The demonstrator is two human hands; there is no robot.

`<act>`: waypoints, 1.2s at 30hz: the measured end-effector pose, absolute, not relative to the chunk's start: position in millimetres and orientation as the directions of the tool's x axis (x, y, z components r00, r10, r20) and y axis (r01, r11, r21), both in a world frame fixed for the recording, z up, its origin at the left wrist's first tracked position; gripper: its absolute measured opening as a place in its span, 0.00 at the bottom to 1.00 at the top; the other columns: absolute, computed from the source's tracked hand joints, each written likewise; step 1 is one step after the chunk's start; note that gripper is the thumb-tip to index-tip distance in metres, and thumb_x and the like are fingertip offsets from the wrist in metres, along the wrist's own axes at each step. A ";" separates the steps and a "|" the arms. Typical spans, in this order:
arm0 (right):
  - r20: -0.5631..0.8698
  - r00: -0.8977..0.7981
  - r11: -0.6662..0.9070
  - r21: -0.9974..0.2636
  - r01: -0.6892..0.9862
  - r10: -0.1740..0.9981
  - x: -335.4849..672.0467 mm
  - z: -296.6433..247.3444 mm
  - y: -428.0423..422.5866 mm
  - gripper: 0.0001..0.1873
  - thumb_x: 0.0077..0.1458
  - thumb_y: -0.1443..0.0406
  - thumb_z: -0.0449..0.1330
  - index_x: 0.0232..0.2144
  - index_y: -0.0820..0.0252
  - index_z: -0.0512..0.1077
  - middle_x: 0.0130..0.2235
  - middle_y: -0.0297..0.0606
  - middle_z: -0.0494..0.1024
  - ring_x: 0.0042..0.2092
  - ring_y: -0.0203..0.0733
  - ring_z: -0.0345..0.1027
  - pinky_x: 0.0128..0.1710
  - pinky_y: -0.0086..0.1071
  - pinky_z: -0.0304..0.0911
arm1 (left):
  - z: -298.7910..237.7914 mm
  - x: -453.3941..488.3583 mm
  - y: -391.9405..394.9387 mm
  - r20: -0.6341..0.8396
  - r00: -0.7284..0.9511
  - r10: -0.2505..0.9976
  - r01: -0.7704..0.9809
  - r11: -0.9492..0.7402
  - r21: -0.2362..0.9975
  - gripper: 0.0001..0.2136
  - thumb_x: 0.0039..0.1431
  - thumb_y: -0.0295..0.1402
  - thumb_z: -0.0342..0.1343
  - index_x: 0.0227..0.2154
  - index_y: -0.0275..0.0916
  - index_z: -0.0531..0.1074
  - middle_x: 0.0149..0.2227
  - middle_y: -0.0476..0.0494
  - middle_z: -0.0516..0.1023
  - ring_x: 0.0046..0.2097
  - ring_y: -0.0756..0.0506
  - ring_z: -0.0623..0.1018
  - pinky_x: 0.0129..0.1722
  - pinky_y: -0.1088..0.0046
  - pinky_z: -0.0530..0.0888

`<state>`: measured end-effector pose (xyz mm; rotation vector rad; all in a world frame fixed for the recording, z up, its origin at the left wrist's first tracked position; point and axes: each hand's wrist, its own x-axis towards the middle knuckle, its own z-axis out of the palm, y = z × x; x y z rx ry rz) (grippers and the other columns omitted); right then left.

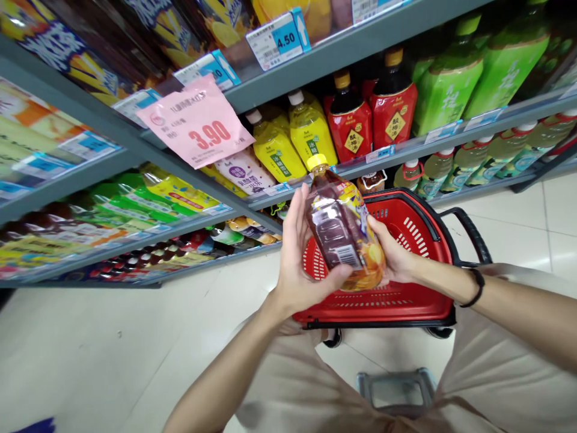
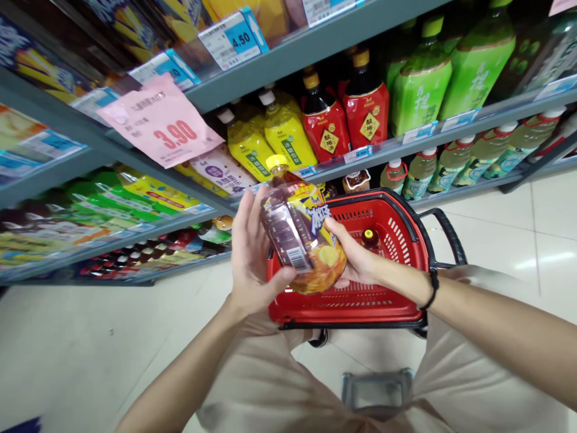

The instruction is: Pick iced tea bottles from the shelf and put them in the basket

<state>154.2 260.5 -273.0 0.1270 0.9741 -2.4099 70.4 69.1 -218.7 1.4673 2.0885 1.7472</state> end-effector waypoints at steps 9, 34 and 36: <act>-0.269 -0.922 -0.485 -0.789 0.377 -0.280 164.1 -257.4 247.2 0.39 0.50 0.48 0.80 0.52 0.54 0.64 0.31 0.25 0.78 0.17 0.26 0.58 0.14 0.25 0.65 | -235.1 33.5 66.1 0.522 -0.660 0.541 0.569 -0.094 0.817 0.35 0.66 0.45 0.70 0.73 0.54 0.66 0.77 0.43 0.62 0.78 0.35 0.63 0.78 0.57 0.63; 0.343 -0.932 0.577 -0.787 -0.217 0.117 163.6 -255.6 281.5 0.49 0.56 0.51 0.75 0.73 0.52 0.62 0.67 0.49 0.74 0.65 0.64 0.73 0.65 0.58 0.72 | -241.1 21.3 58.9 0.409 -0.776 0.480 0.394 -0.136 0.909 0.47 0.46 0.65 0.74 0.67 0.48 0.72 0.60 0.38 0.78 0.60 0.35 0.81 0.64 0.58 0.78; 0.342 -0.935 0.630 -0.748 -0.210 0.095 163.5 -254.8 286.8 0.49 0.57 0.52 0.75 0.74 0.52 0.61 0.69 0.49 0.72 0.66 0.66 0.72 0.64 0.60 0.73 | -239.0 17.8 54.7 0.478 -0.727 0.492 0.484 -0.126 0.866 0.49 0.44 0.64 0.76 0.66 0.46 0.73 0.61 0.36 0.78 0.62 0.34 0.80 0.65 0.57 0.77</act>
